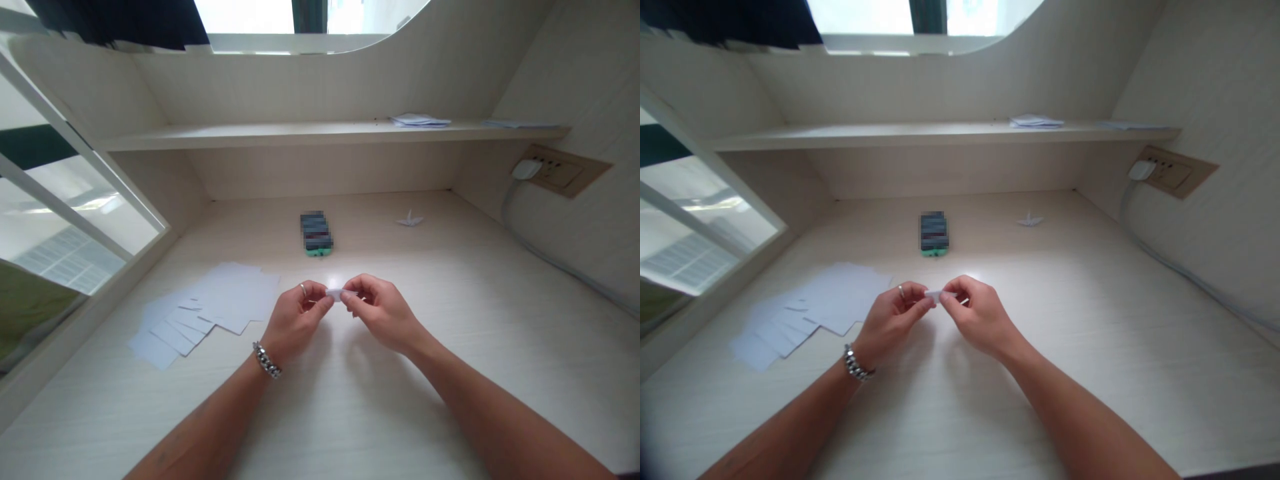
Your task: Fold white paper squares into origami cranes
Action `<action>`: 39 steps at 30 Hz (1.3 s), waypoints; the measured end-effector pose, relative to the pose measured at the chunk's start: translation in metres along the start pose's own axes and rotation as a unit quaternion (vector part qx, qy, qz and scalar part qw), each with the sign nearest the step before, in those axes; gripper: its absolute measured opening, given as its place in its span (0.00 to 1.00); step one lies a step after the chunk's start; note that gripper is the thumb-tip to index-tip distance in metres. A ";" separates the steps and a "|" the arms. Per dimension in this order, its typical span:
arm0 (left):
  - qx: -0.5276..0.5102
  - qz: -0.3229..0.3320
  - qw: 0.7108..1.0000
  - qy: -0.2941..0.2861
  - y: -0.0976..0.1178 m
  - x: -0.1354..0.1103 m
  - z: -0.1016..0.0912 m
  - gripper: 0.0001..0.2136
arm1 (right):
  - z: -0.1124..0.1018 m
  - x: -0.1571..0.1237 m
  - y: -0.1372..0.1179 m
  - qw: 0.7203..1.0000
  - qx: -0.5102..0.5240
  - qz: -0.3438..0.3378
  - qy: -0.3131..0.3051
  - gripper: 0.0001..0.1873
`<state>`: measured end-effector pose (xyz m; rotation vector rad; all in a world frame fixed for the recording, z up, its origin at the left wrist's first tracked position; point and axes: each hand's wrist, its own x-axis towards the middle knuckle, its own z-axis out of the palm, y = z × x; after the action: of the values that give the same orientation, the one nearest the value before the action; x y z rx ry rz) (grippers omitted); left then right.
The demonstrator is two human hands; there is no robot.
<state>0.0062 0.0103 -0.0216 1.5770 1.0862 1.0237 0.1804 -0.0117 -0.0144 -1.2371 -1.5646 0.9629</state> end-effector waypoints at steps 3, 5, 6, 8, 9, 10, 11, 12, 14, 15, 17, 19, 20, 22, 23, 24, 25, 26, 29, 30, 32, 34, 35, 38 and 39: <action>0.044 0.005 0.999 -0.027 0.003 -0.001 0.000 0.09 | -0.003 0.000 -0.002 1.000 -0.011 -0.010 0.000 0.07; 0.053 0.018 0.998 -0.042 0.005 -0.002 0.001 0.10 | -0.003 0.000 -0.002 1.000 -0.005 -0.009 -0.008 0.07; 0.051 0.024 0.997 -0.045 0.006 -0.003 0.001 0.10 | -0.003 0.000 -0.001 1.000 0.012 -0.007 -0.013 0.06; 0.040 0.029 0.998 -0.040 0.006 -0.003 0.001 0.11 | -0.002 0.001 0.000 0.997 0.068 0.002 -0.018 0.07; 0.033 0.029 0.999 -0.031 0.006 -0.004 0.001 0.11 | -0.001 0.002 0.001 0.995 0.097 0.007 -0.016 0.08; 0.028 0.027 0.999 -0.022 0.005 -0.004 0.001 0.10 | -0.001 0.003 0.003 0.993 0.119 0.012 -0.011 0.08; 0.023 0.024 0.999 -0.015 0.004 -0.004 0.002 0.10 | -0.001 0.003 0.004 0.991 0.130 0.016 -0.002 0.08; 0.019 0.022 1.000 -0.011 0.004 -0.005 0.002 0.11 | -0.001 0.004 0.005 0.991 0.130 0.019 0.008 0.08; 0.010 0.020 1.000 -0.008 0.004 -0.005 0.004 0.10 | -0.001 0.004 0.005 0.993 0.117 0.023 0.023 0.08; 0.002 0.020 1.000 -0.008 0.005 -0.005 0.005 0.10 | -0.001 0.004 0.005 0.993 0.115 0.024 0.025 0.08; -0.018 0.016 1.000 -0.004 0.006 -0.005 0.008 0.10 | -0.001 0.004 0.004 0.991 0.125 0.027 0.027 0.09; -0.041 0.004 0.999 0.009 0.007 -0.005 0.010 0.10 | 0.000 0.005 0.004 0.988 0.149 0.039 0.027 0.12; -0.053 -0.007 0.998 0.018 0.008 -0.004 0.011 0.10 | 0.001 0.005 0.004 0.986 0.160 0.046 0.028 0.13; -0.075 -0.032 0.996 0.039 0.007 -0.004 0.012 0.10 | 0.003 0.005 0.005 0.985 0.166 0.051 0.024 0.15; -0.084 -0.043 0.994 0.052 0.007 -0.003 0.012 0.10 | 0.005 0.005 0.005 0.986 0.158 0.043 0.020 0.14; -0.090 -0.050 0.993 0.064 0.006 -0.003 0.012 0.10 | 0.006 0.005 0.006 0.989 0.145 0.030 0.017 0.13; -0.092 -0.054 0.992 0.072 0.005 -0.003 0.012 0.11 | 0.007 0.005 0.006 0.991 0.129 0.016 0.017 0.12; -0.094 -0.057 0.991 0.074 0.004 -0.002 0.012 0.11 | 0.007 0.005 0.006 0.993 0.117 0.007 0.020 0.10; -0.133 -0.078 0.987 0.040 0.003 -0.002 0.012 0.13 | 0.006 0.005 0.008 0.992 0.118 0.021 0.038 0.08; -0.162 -0.092 0.982 0.024 0.003 -0.002 0.012 0.13 | 0.005 0.006 0.009 0.991 0.124 0.030 0.041 0.08; -0.221 -0.119 0.968 0.000 0.003 -0.002 0.012 0.13 | 0.004 0.006 0.010 0.990 0.130 0.035 0.039 0.09; -0.248 -0.128 0.960 -0.014 0.003 -0.003 0.012 0.12 | 0.004 0.006 0.011 0.990 0.134 0.028 0.042 0.10; -0.252 -0.128 0.959 -0.020 0.002 -0.003 0.012 0.13 | 0.005 0.006 0.011 0.989 0.136 0.025 0.048 0.11; -0.256 -0.116 0.959 -0.015 0.002 -0.002 0.013 0.13 | 0.007 0.004 0.009 0.988 0.130 0.019 0.078 0.12; -0.259 -0.110 0.960 -0.007 0.001 -0.002 0.013 0.13 | 0.008 0.003 0.009 0.989 0.124 0.015 0.081 0.11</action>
<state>0.0180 0.0054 -0.0235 1.0165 0.8689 1.0371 0.1748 -0.0074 -0.0246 -1.1366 -1.2620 1.0152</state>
